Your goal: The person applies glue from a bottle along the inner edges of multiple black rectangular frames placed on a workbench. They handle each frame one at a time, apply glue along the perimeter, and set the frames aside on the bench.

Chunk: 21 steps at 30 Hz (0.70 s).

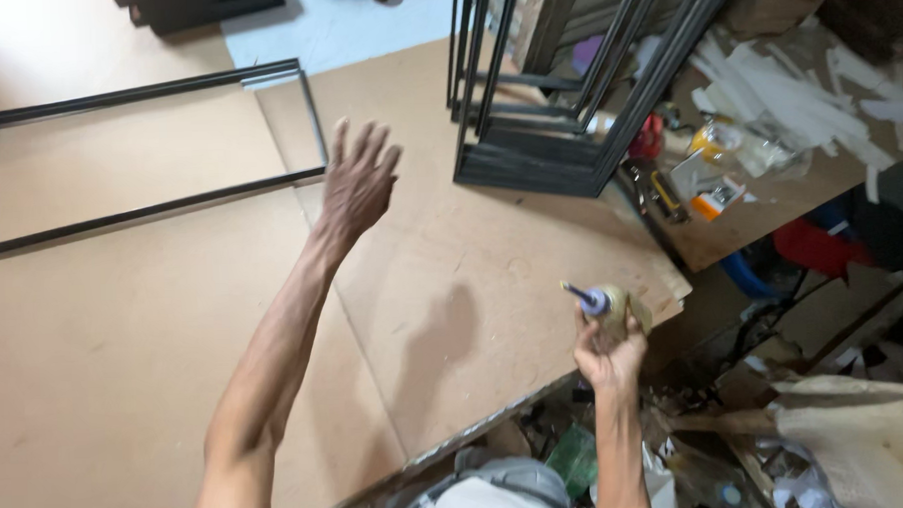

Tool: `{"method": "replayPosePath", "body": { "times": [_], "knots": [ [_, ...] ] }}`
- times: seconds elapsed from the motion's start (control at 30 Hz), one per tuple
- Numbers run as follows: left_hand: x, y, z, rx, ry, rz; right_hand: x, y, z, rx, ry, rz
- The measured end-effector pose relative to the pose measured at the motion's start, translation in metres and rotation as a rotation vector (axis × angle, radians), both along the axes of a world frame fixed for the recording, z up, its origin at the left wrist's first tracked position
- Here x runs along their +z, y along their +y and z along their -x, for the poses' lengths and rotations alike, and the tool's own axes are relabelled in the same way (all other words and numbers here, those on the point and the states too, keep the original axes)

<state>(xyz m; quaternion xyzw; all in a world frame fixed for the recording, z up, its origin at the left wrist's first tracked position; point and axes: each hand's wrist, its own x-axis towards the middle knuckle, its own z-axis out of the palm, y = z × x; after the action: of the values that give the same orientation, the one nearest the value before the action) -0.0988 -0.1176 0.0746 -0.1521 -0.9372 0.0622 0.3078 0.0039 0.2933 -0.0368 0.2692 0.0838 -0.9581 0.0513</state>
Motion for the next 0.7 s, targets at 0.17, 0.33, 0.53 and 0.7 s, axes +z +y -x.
{"method": "replayPosePath", "body": {
  "times": [0.17,0.33,0.53,0.7],
  "knots": [
    [0.065,0.070,0.120,-0.105,0.169,0.433,-0.013,0.079,-0.010,-0.196,-0.146,-0.131],
    [0.104,0.094,0.183,-0.028,0.155,0.877,-0.042,0.157,-0.058,-0.341,0.052,-0.175],
    [0.104,0.080,0.191,-0.124,0.191,1.098,-0.073,0.214,-0.058,-0.383,-0.109,-0.259],
    [0.090,0.042,0.114,-0.430,0.327,0.923,-0.065,0.207,-0.019,-0.302,-0.134,-0.294]
  ]
}}
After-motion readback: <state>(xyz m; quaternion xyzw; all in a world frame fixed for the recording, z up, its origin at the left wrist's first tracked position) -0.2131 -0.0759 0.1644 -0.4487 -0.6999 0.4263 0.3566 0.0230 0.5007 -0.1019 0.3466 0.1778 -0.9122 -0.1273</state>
